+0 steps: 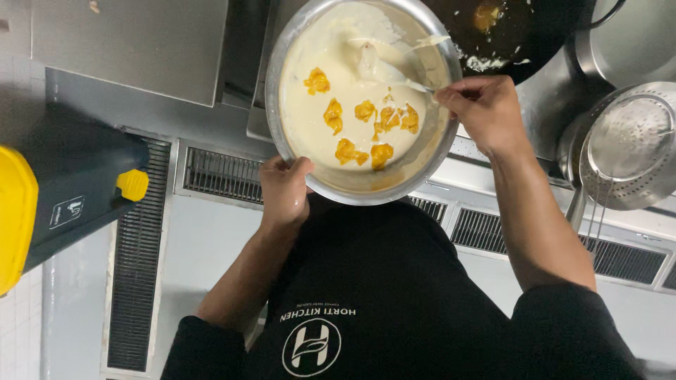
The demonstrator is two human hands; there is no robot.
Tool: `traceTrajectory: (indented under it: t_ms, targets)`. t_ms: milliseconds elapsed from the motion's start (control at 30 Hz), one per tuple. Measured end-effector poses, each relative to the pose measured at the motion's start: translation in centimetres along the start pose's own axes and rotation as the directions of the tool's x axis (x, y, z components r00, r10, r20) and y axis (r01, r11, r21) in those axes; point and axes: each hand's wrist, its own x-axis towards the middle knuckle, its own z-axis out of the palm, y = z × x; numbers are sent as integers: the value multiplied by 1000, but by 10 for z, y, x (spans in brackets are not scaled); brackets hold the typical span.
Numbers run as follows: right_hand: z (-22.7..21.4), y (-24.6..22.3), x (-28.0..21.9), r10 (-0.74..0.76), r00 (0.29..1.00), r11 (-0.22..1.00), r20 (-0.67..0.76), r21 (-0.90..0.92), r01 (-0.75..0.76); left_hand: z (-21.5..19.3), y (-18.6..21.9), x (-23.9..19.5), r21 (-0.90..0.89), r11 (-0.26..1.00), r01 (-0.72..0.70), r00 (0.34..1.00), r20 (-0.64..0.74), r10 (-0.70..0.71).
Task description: The person coats pieces of food in a batter and then places them into a pan of hot oil to fry.
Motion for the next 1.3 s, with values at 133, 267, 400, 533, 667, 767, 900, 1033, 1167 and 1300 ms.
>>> traceTrajectory:
  t_ms: [133, 267, 400, 533, 667, 767, 900, 1033, 1167, 1300]
  targets:
    - [-7, 4, -5, -33, 999, 998, -20, 58, 34, 1, -1, 5, -10, 1000, 27, 999, -19, -28]
    - [-13, 10, -7, 54, 997, 998, -49, -11, -55, -3, 1, 5, -93, 994, 52, 999, -3, -52]
    - [-46, 19, -1, 180, 978, 971, -102, 179, -160, -2, -3, 11, -88, 993, 75, 996, -45, -79]
    - [-106, 43, 8, 159, 974, 962, -160, 246, -116, -6, -1, 13, -97, 995, 35, 999, -11, -36]
    - [-157, 90, 23, 38, 971, 998, -237, -34, -48, -6, 8, 11, -130, 990, 53, 998, -27, -57]
    - [-175, 135, 47, 20, 948, 930, -317, -342, -134, -6, 13, 10, -157, 986, 59, 998, -25, -64]
    - [-183, 199, 73, -378, 905, 620, -195, -779, 91, -8, 13, 10, -37, 999, 13, 999, -36, -14]
    - [-180, 233, 100, -387, 916, 322, -110, -946, 23, -10, 13, 9, -67, 997, 40, 996, -72, -45]
    - [-169, 225, 106, -346, 937, 105, -45, -994, -9, -6, 17, 7, -140, 989, 39, 999, -29, -43]
    - [-159, 193, 102, -254, 939, 329, -231, -934, -141, -3, 19, 7, -113, 993, 31, 999, -12, -32]
